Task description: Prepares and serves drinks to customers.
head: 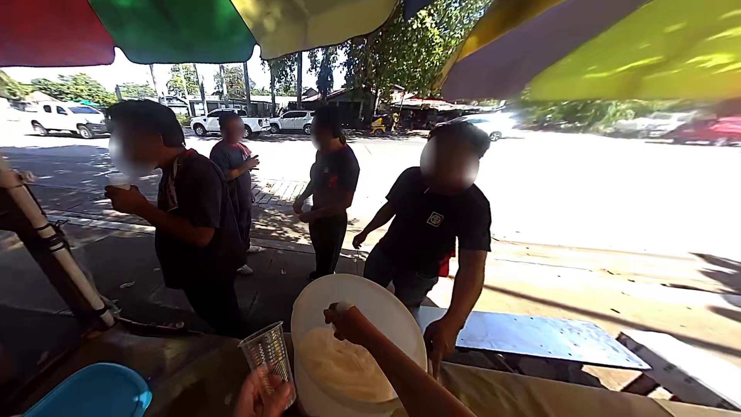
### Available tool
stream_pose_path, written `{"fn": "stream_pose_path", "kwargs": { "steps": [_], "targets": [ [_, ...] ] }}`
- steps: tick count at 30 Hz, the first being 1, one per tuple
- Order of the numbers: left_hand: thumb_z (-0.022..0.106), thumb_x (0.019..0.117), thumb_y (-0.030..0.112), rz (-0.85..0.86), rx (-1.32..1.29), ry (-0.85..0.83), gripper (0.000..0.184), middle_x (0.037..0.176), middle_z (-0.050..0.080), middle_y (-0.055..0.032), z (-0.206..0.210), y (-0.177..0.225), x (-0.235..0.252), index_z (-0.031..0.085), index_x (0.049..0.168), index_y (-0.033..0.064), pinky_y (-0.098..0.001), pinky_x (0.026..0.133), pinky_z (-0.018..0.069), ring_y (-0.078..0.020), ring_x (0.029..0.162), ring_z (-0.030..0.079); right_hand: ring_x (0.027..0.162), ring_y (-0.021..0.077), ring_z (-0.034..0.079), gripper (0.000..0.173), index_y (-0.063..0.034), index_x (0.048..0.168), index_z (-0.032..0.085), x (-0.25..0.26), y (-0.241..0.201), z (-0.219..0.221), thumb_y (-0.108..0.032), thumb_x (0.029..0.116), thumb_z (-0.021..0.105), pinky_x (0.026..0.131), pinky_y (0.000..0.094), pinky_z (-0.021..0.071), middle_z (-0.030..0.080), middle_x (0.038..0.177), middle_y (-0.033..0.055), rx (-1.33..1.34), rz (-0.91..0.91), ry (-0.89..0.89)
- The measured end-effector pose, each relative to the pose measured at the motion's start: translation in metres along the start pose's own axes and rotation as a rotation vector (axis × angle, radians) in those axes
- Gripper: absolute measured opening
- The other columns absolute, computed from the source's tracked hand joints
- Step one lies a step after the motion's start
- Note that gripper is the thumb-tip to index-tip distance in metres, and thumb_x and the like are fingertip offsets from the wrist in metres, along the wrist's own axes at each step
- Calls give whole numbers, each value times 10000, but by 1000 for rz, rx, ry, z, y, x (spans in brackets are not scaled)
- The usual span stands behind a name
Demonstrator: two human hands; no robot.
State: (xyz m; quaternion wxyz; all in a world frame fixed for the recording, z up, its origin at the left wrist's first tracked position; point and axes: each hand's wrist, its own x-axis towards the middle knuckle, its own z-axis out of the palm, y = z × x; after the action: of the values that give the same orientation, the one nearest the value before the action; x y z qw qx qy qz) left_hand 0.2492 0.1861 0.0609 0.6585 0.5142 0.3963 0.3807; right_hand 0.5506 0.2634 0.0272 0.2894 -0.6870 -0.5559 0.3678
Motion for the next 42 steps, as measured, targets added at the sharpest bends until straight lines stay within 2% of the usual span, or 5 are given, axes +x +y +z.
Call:
{"fn": "stream_pose_path", "kwargs": {
  "steps": [7, 14, 23, 31, 42],
  "targets": [
    [705, 960, 137, -57, -55, 39, 755, 1391, 519, -230, 19, 6, 26, 254, 1555, 31, -462, 861, 598, -319, 1160, 638, 1034, 278, 658, 276, 30, 1160, 669, -20, 18, 0, -177, 1053, 520, 981, 438, 498, 691, 1081, 205, -262, -310, -80],
    [756, 910, 118, -19, -28, 59, 779, 1373, 574, -153, 39, -4, 27, 326, 1559, 115, -376, 814, 619, -260, 1078, 679, 1066, 386, 677, 257, 17, 1155, 670, -40, 5, 4, -155, 1068, 499, 932, 574, 529, 692, 1106, 236, -388, -26, 187],
    [760, 894, 142, 98, 33, 53, 714, 1394, 568, -170, 39, -7, 5, 387, 1483, -13, -347, 834, 616, -218, 1044, 692, 1185, 381, 650, 368, -9, 1225, 657, -43, -20, -5, -282, 1083, 456, 971, 557, 515, 679, 1223, 229, -326, 455, 375],
    [776, 857, 252, 93, 229, 78, 773, 1367, 575, -182, 22, -12, 24, 418, 1496, 2, -363, 841, 592, -229, 1016, 682, 864, 317, 716, 303, 33, 1180, 639, -21, 32, -32, -218, 1048, 533, 787, 477, 594, 683, 1051, 246, 280, 578, 562],
    [806, 869, 241, 39, 405, 51, 686, 1318, 602, -191, 1, 1, 46, 487, 1424, -6, -389, 831, 595, -252, 1010, 685, 538, 204, 660, 268, 52, 1076, 623, -60, -16, -78, -184, 1080, 496, 554, 363, 588, 656, 686, 136, 515, 374, 580]
  ]
}}
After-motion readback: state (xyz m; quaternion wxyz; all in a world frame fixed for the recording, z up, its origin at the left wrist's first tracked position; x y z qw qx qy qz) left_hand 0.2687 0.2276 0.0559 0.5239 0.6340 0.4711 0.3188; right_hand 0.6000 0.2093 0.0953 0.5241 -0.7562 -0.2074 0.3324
